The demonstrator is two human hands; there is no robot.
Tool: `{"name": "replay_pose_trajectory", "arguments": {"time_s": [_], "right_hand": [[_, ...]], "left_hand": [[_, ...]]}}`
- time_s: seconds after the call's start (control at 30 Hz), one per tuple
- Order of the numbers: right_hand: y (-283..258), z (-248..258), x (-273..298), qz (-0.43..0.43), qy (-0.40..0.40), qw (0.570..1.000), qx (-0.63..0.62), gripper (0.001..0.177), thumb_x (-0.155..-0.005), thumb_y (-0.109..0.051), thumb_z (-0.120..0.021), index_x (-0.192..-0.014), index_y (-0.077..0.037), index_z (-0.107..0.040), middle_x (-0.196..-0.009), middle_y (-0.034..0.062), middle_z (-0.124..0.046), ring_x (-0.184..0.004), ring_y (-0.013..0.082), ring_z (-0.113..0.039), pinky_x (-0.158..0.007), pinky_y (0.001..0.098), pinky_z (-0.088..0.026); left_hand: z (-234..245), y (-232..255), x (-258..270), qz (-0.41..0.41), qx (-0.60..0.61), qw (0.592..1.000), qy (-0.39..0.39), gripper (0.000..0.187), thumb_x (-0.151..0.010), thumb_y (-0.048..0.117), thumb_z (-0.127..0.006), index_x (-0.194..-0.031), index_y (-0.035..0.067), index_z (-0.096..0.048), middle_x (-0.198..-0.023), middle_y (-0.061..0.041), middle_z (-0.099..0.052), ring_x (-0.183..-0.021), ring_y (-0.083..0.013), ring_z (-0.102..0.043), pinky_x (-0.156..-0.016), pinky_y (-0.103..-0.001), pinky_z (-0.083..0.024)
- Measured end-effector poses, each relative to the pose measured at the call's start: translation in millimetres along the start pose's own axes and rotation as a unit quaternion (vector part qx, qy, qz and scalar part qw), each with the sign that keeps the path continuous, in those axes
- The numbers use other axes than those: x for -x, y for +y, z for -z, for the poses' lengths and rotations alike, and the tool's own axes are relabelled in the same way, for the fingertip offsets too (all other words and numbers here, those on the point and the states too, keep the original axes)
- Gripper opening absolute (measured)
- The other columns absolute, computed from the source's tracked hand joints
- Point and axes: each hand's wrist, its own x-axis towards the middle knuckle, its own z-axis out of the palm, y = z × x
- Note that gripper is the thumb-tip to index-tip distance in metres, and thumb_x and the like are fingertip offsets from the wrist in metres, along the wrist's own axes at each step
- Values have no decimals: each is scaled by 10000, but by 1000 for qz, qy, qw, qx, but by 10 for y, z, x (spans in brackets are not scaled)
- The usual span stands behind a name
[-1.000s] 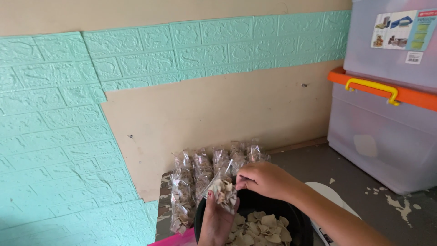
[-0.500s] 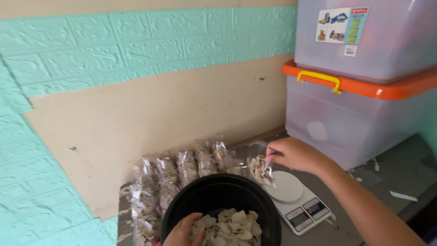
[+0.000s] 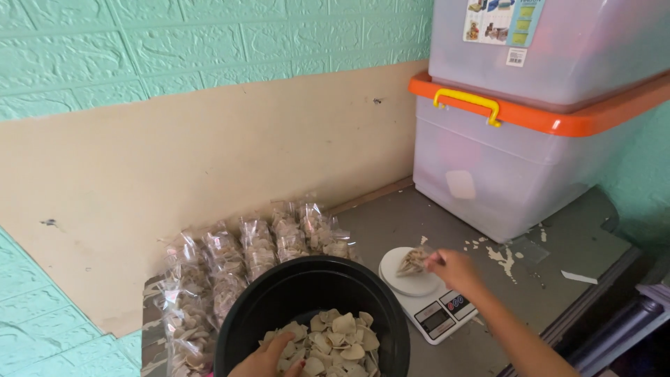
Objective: Packaging small chips into plastic bags and weighing them on a digital scale.
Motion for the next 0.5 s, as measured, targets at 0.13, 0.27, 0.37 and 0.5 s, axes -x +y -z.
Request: {"name": "replay_pose_trajectory", "arguments": {"time_s": [0.13, 0.27, 0.37, 0.5], "right_hand": [[327, -154, 68, 19, -26, 999, -32, 227, -929, -406, -617, -974, -226, -747, -1079, -71, -801, -446, 165, -648, -619, 315, -514], [345, -155, 238, -3, -40, 991, -130, 271, -927, -369, -651, -1130, -204, -722, -1116, -15, -754, -533, 177, -642, -504, 290, -529], [354, -101, 338, 4, -48, 991, -121, 332, -923, -378, -675, -1238, -277, -647, -1094, -19, -759, -484, 137, -550, -547, 292, -485], [514, -39, 447, -13, -19, 995, -96, 514, -898, -405, -681, -1392, -343, -552, -1004, -84, -799, -650, 133, -661, -684, 294, -487]], "left_hand": [[108, 133, 94, 25, -5, 999, -48, 721, -935, 757, -513, -1553, 456, -297, -1472, 90, -552, -1211, -87, -686, -1013, -247, -546], [103, 179, 158, 68, -15, 997, -18, 692, -915, 734, -545, -1532, 513, -322, -1562, 137, -469, -1351, -80, -602, -1087, -267, -527], [120, 199, 178, 74, -7, 997, -16, 694, -911, 737, -554, -1529, 516, -331, -1567, 158, -467, -1375, -57, -583, -1108, -245, -520], [188, 255, 234, 75, 1, 997, -28, 684, -925, 715, -552, -1538, 506, -331, -1580, 166, -458, -1431, -49, -526, -1159, -241, -486]]}}
